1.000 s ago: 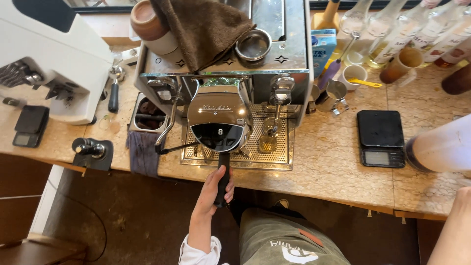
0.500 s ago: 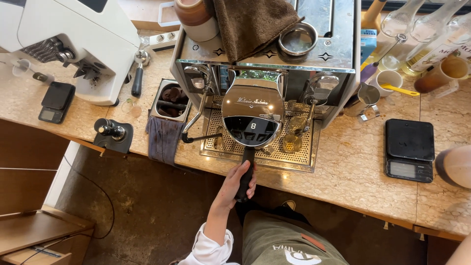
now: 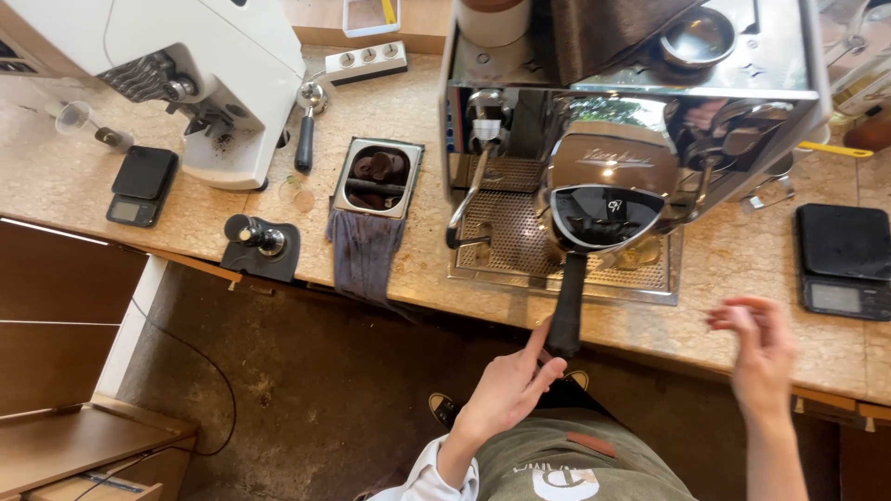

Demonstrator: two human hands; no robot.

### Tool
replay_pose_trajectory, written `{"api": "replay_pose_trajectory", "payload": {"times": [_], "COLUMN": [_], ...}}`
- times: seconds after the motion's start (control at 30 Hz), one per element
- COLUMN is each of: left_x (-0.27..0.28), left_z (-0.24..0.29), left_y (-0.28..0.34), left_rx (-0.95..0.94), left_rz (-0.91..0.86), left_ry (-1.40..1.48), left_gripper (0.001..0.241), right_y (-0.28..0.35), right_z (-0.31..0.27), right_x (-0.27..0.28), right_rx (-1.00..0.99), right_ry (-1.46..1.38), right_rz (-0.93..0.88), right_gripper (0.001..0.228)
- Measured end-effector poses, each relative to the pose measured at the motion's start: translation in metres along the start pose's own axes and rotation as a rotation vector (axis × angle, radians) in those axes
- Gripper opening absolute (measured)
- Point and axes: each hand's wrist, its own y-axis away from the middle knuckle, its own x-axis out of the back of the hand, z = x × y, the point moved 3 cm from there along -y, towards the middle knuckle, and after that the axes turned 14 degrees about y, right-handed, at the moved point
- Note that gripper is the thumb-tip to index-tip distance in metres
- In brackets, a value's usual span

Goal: The person operates an espresso machine, wipes a portafilter, distributes and tamps coffee grounds, then grinds beans into a dosing cup and transfers grounds to the portafilter. The workflow includes weighing, tamping, and loading steps in a coffee shop setting.

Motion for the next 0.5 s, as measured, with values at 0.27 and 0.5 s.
{"api": "replay_pose_trajectory", "payload": {"times": [0.27, 0.5], "left_x": [0.095, 0.179], "left_z": [-0.081, -0.147], "left_y": [0.12, 0.2], "left_rx": [-0.041, 0.217], "left_rz": [-0.083, 0.091], "left_ry": [-0.037, -0.003], "left_gripper": [0.06, 0.062], "right_y": [0.05, 0.054], "right_z": [-0.125, -0.162], "right_x": [-0.149, -0.159], "right_rx": [-0.362, -0.308], "right_ry": [-0.045, 0.217], "right_rz": [-0.363, -0.192], "right_gripper": [0.049, 0.02]}}
